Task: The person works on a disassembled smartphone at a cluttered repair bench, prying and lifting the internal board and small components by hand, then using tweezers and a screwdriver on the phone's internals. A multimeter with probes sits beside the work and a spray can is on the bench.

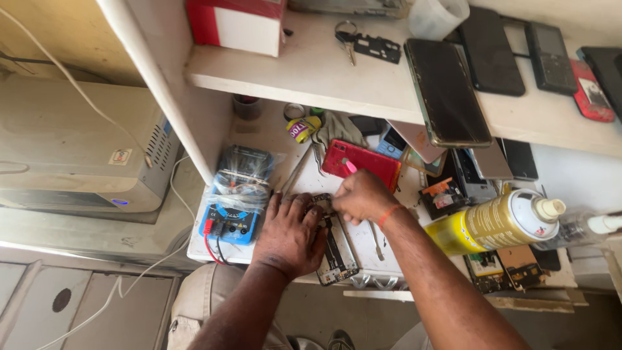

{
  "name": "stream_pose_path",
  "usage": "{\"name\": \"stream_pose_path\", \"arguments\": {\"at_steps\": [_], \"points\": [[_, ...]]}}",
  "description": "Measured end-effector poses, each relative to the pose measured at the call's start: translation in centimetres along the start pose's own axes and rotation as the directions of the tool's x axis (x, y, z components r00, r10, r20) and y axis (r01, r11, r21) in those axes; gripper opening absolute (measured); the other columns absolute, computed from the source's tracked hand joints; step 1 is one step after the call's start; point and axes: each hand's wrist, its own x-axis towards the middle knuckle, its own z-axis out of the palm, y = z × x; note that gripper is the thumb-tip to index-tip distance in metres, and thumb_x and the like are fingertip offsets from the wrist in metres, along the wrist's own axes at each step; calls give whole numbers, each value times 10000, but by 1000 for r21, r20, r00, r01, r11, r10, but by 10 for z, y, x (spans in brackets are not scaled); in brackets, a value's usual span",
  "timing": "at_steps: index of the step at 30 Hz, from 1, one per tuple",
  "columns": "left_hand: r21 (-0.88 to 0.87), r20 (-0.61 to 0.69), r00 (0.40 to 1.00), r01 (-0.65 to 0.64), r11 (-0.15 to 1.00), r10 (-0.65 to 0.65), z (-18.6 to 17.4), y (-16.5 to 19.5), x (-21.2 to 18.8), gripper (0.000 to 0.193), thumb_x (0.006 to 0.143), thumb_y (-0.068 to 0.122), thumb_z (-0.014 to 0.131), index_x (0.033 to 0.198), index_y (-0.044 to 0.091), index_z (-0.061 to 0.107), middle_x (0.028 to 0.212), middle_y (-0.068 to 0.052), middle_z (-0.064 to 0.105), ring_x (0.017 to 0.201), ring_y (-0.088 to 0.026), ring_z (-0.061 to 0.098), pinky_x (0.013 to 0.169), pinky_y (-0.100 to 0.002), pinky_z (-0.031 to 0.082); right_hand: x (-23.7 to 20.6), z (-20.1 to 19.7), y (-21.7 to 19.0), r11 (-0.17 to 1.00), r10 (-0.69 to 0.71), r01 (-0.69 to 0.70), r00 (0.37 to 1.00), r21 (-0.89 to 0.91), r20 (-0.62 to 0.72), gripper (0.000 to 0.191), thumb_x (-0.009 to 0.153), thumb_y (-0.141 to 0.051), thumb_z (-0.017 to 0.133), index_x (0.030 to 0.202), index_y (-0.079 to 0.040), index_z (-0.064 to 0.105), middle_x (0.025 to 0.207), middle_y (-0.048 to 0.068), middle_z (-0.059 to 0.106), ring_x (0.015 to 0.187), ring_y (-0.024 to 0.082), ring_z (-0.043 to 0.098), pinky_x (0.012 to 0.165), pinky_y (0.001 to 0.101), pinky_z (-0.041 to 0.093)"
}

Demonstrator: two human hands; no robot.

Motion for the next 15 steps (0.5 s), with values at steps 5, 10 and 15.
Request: {"name": "stream_pose_path", "arguments": {"at_steps": [5, 10, 15], "points": [[-2, -2, 1000, 9, 1000, -9, -1, 1, -1, 466, 871, 355, 617, 1232, 60, 646, 1339, -185, 558, 1288, -391, 479, 1182, -608, 220, -4, 2, 19, 993, -34, 34, 999, 117, -6, 113, 855, -58, 734, 916, 35, 756, 701, 81, 727, 535, 105, 668, 471, 273, 567], [-18, 7, 1000, 13, 1000, -13, 0, 1, 1, 469, 866, 353, 619, 1237, 68, 644, 1327, -175, 562, 1284, -387, 480, 1175, -607, 222, 2, 4, 32, 981, -86, 86, 996, 175, -6, 142, 859, -68, 728, 925, 57, 745, 704, 100, 727, 534, 124, 673, 460, 274, 570], [-6, 32, 999, 20, 1000, -20, 1, 1, 3, 477, 855, 353, 627, 1240, 72, 639, 1324, -182, 558, 1279, -393, 474, 1165, -608, 223, 5, 5, 34, 980, -92, 95, 995, 173, -24, 137, 857, -75, 724, 920, 44, 747, 731, 89, 743, 563, 115, 704, 476, 266, 599]]}}
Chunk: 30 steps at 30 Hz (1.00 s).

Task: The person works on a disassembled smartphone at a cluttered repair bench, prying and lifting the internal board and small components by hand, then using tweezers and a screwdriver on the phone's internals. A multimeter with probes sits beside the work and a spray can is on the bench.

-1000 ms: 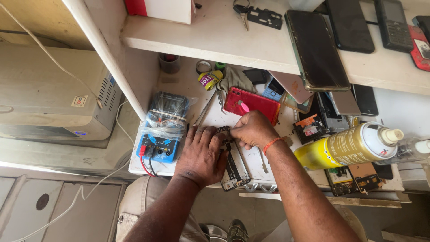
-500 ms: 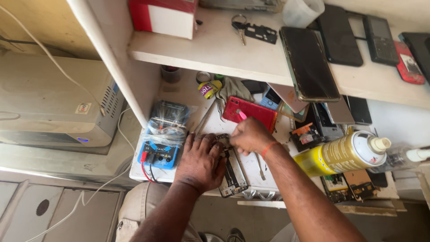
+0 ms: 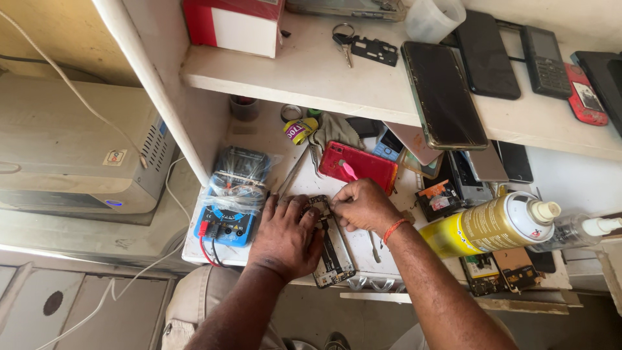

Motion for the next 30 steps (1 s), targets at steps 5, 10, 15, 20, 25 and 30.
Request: {"name": "stream_pose_path", "arguments": {"at_steps": [5, 10, 15, 20, 25, 30], "points": [[2, -50, 998, -35, 999, 35, 0, -1, -1, 417, 843, 353, 650, 1148, 69, 658, 1255, -173, 581, 1209, -375, 513, 1127, -603, 278, -7, 5, 1, 999, -42, 43, 998, 28, -41, 147, 856, -93, 730, 901, 41, 771, 722, 108, 748, 576, 151, 694, 515, 302, 594], [-11, -112, 990, -83, 996, 82, -2, -2, -5, 398, 825, 363, 670, 1084, 61, 662, 1168, -151, 594, 1106, -346, 549, 1043, -565, 351, -22, 14, 4, 955, -250, 212, 952, -208, -177, 151, 828, -128, 761, 918, -21, 817, 801, 83, 802, 717, 113, 751, 697, 284, 597], [-4, -103, 992, -76, 997, 75, 0, -3, -5, 349, 832, 339, 661, 1060, 74, 649, 1150, -132, 600, 1078, -332, 563, 982, -529, 384, -28, 17, 10, 948, -299, 268, 935, -170, -191, 151, 831, -114, 754, 948, -35, 807, 854, 78, 811, 755, 89, 760, 714, 265, 608], [7, -71, 996, -47, 999, 47, 1, -4, -5, 416, 812, 352, 655, 1090, 45, 616, 1151, -149, 596, 1069, -333, 557, 949, -511, 386, -28, 16, 17, 943, -332, 330, 933, -37, -141, 154, 811, -57, 736, 947, -30, 802, 870, 70, 822, 770, 86, 754, 724, 254, 612], [10, -55, 998, -22, 1000, 23, -1, -4, -4, 529, 790, 379, 653, 1181, 26, 606, 1133, -162, 592, 1087, -336, 549, 949, -497, 387, -27, 16, 12, 969, -233, 219, 964, -115, -125, 153, 793, -113, 770, 919, -41, 818, 845, 75, 823, 741, 97, 756, 713, 265, 606], [2, -16, 1000, -3, 1000, 3, -3, -2, -3, 594, 786, 374, 647, 1272, 35, 606, 1121, -160, 598, 1079, -336, 547, 931, -500, 387, -30, 18, 3, 963, -225, 195, 963, -187, -152, 176, 755, -160, 780, 891, -56, 820, 827, 78, 817, 727, 124, 769, 717, 283, 608]]}}
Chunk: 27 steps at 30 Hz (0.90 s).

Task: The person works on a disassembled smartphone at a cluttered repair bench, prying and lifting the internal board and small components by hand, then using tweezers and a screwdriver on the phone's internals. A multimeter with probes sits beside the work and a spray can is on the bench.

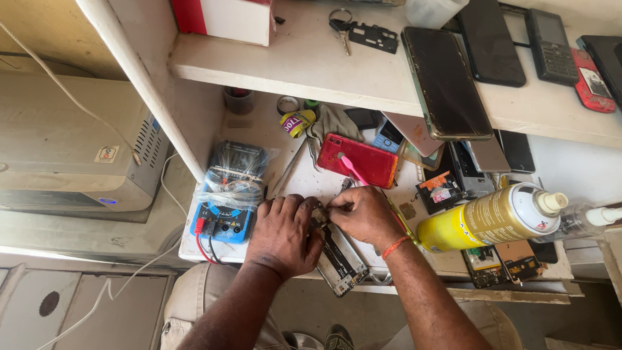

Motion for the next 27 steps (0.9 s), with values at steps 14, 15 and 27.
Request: {"name": "stream_pose_path", "arguments": {"at_steps": [14, 15, 27], "points": [[-51, -79, 995, 54, 997, -58, 10, -6, 2, 408, 884, 300, 602, 1211, 71, 688, 1086, -137, 623, 1064, -337, 579, 952, -503, 425, -1, 1, -7, 993, -22, 18, 999, -114, -40, 132, 733, -175, 778, 813, -75, 811, 776, 70, 800, 682, 154, 764, 684, 298, 589], [-56, -85, 995, 51, 997, -56, 11, -6, 2, 387, 884, 295, 607, 1191, 78, 699, 1082, -136, 624, 1058, -338, 581, 945, -504, 430, -1, 1, -6, 995, -16, 12, 999, -103, -39, 132, 734, -175, 777, 812, -74, 811, 774, 68, 801, 682, 150, 763, 682, 297, 588], [-81, -84, 994, 66, 994, -73, 12, -8, 4, 275, 874, 278, 644, 1089, 133, 734, 1047, -107, 627, 1023, -325, 598, 910, -495, 452, 21, -2, -2, 994, 68, -61, 994, -91, 86, 139, 709, -156, 799, 773, -33, 811, 634, 60, 736, 567, 99, 659, 580, 293, 544]]}}
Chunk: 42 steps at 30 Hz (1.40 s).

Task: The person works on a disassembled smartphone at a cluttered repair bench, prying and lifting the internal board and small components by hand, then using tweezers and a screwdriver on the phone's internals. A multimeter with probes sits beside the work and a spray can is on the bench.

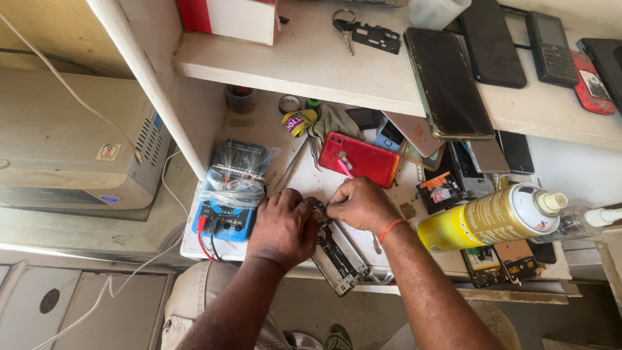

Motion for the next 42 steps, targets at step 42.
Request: {"name": "stream_pose_path", "arguments": {"at_steps": [42], "points": [[39, -9, 1000, 3, 999, -2, -3, 1, 1, 254, 891, 269, 619, 1080, 124, 707, 1045, -121, 632, 1012, -343, 600, 890, -501, 454, -48, 20, -4, 968, -227, 247, 928, 32, -297, 154, 827, -86, 688, 948, -42, 772, 872, 125, 780, 757, 205, 777, 696, 332, 598]]}}
